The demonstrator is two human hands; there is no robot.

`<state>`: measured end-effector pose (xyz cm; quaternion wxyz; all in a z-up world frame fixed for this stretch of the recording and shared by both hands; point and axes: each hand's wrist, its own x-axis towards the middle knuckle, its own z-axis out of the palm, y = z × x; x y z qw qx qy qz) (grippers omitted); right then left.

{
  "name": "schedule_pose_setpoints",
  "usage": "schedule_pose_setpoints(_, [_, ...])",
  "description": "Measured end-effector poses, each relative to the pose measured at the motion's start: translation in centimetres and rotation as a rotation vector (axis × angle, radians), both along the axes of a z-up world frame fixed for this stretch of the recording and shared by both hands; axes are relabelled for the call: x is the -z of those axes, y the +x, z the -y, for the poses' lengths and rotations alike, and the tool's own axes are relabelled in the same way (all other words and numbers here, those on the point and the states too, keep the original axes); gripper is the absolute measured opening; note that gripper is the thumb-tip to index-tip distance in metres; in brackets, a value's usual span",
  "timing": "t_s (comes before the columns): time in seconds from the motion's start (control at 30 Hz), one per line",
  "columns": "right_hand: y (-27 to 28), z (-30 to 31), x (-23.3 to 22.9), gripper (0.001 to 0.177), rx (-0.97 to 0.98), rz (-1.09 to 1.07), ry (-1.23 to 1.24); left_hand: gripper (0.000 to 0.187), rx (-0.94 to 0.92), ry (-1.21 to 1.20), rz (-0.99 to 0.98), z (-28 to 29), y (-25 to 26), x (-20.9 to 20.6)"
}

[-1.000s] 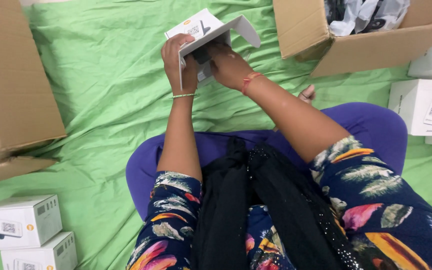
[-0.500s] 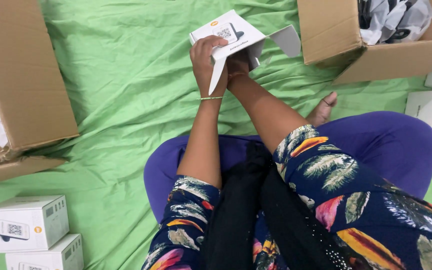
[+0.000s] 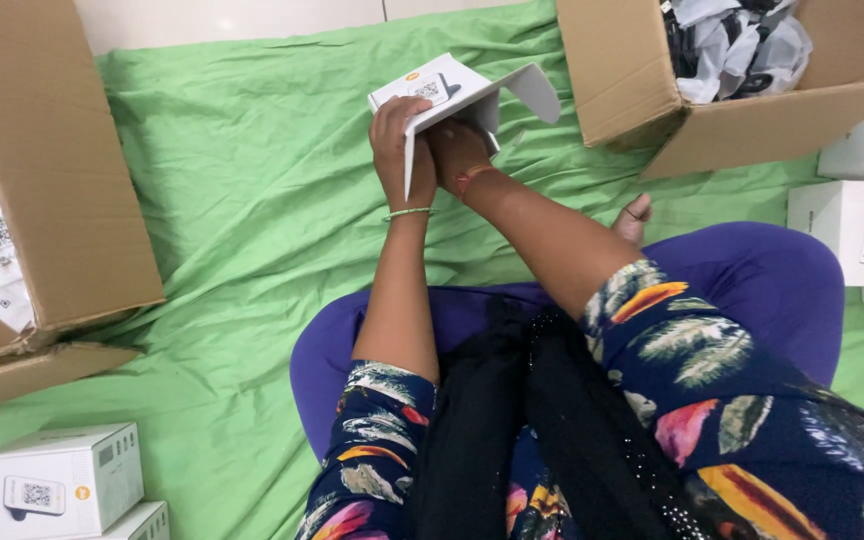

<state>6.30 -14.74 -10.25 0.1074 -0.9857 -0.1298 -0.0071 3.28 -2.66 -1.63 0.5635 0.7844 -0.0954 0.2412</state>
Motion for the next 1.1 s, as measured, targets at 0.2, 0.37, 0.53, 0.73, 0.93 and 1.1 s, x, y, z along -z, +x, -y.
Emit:
schedule_pose_setpoints(0.2, [-7.0, 3.1, -17.8, 0.037, -0.136, -0.063, 0.104, 0.046, 0.041, 0.015, 0.066, -0.6, 0.4, 1.7])
schedule_pose_setpoints(0.37, [-10.5, 9.2, -23.0, 0.047, -0.094, -0.459, 0.872, 0.068, 0.078, 0.251, 0.052, -1.1, 0.2, 3.3])
schedule_pose_setpoints(0.53, [-9.3, 14.2, -21.7, 0.037, 0.144, -0.605, 1.637, 0.136, 0.101, 0.607, -0.275, -1.6, -2.7, -0.3])
schedule_pose_setpoints(0.73, [-4.3, 16.6, -16.3, 0.031, 0.470, -0.463, 2.010, 0.112, -0.166, 0.959, -0.800, -9.2, -2.8, 4.8])
schedule_pose_setpoints(0.93, [-2.1, 14.7, -14.0, 0.027, 0.575, -0.505, 2.076, 0.041, -0.137, 0.266, -0.298, -2.1, -1.2, -0.8])
schedule_pose_setpoints(1.1, [-0.1, 14.6, -11.7, 0.028, 0.557, -0.380, 2.199, 0.041, 0.328, 0.050, -0.327, 14.0, 1.0, -6.7])
